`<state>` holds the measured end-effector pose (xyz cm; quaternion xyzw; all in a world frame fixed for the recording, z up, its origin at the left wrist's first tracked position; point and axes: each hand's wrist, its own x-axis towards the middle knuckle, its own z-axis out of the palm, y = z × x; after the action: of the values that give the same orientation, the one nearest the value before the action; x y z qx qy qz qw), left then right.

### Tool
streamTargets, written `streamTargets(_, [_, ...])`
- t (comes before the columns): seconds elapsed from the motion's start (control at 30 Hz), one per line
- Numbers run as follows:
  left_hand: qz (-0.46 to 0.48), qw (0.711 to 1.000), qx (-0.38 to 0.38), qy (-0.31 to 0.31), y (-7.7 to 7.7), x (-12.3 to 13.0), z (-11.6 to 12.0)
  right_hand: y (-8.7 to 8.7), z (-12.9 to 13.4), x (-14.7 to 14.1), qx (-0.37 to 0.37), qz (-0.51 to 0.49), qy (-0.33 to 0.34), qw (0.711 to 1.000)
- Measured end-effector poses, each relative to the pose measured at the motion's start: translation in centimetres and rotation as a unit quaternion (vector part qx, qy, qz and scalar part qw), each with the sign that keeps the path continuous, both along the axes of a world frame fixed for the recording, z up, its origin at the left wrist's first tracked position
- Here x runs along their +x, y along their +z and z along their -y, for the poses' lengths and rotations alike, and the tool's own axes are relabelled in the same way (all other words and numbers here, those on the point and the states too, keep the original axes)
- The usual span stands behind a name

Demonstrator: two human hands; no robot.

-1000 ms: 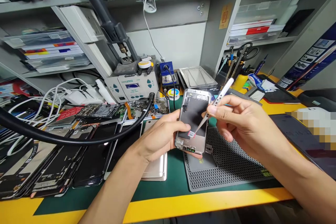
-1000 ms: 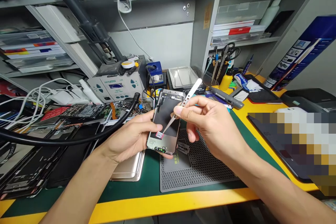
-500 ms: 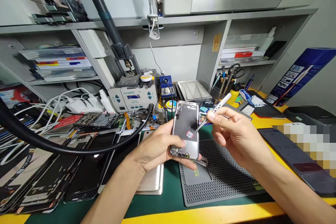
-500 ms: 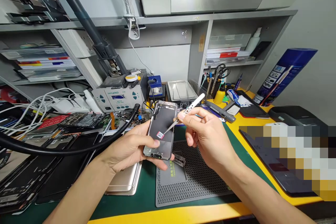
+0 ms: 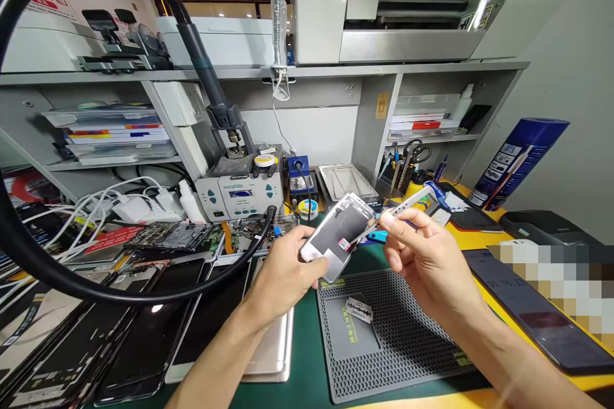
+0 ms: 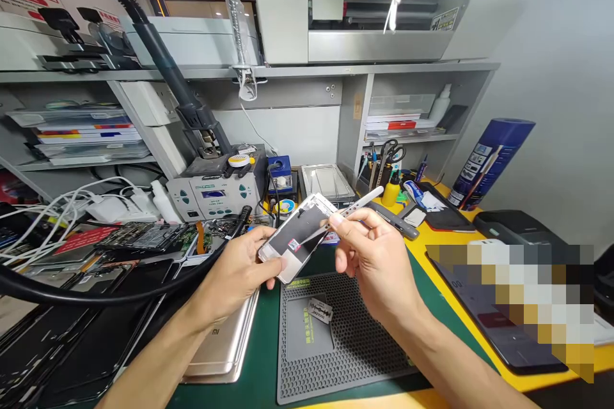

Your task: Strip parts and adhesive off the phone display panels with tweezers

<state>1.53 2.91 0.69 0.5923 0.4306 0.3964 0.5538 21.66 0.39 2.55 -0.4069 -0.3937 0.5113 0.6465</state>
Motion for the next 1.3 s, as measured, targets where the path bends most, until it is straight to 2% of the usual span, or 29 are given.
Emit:
streamTargets(0.13, [0.051, 0.998, -0.025, -0.012, 0.6, 0.2, 0.3, 0.0, 0.1, 0.0, -0.004, -0.001, 0.008, 1.000])
streamTargets(0.37, [0.133, 0.983, -0.106, -0.068, 0.8, 0.9, 0.9, 0.1, 0.2, 0.0, -0.014, 0.005, -0.007, 1.000])
streamTargets(0.6, [0.184, 0.978, -0.075, -0.058, 1.0, 1.4, 1.9, -0.2, 0.5, -0.2, -0.007, 0.041, -0.029, 0.999])
streamTargets(0.77, [0.214, 0.970, -0.057, -0.098, 0.9, 1.2, 2.3, -0.1, 0.5, -0.8, -0.021, 0.002, -0.013, 1.000])
streamTargets(0.97, [0.249, 0.959, -0.032, -0.131, 0.9, 1.3, 2.7, -0.4, 1.3, -1.1, -0.018, 0.003, -0.003, 1.000])
streamTargets(1.3, [0.250, 0.960, -0.030, -0.125, 0.9, 1.7, 3.1, -1.1, 1.6, -1.1, -0.016, 0.041, 0.021, 0.999])
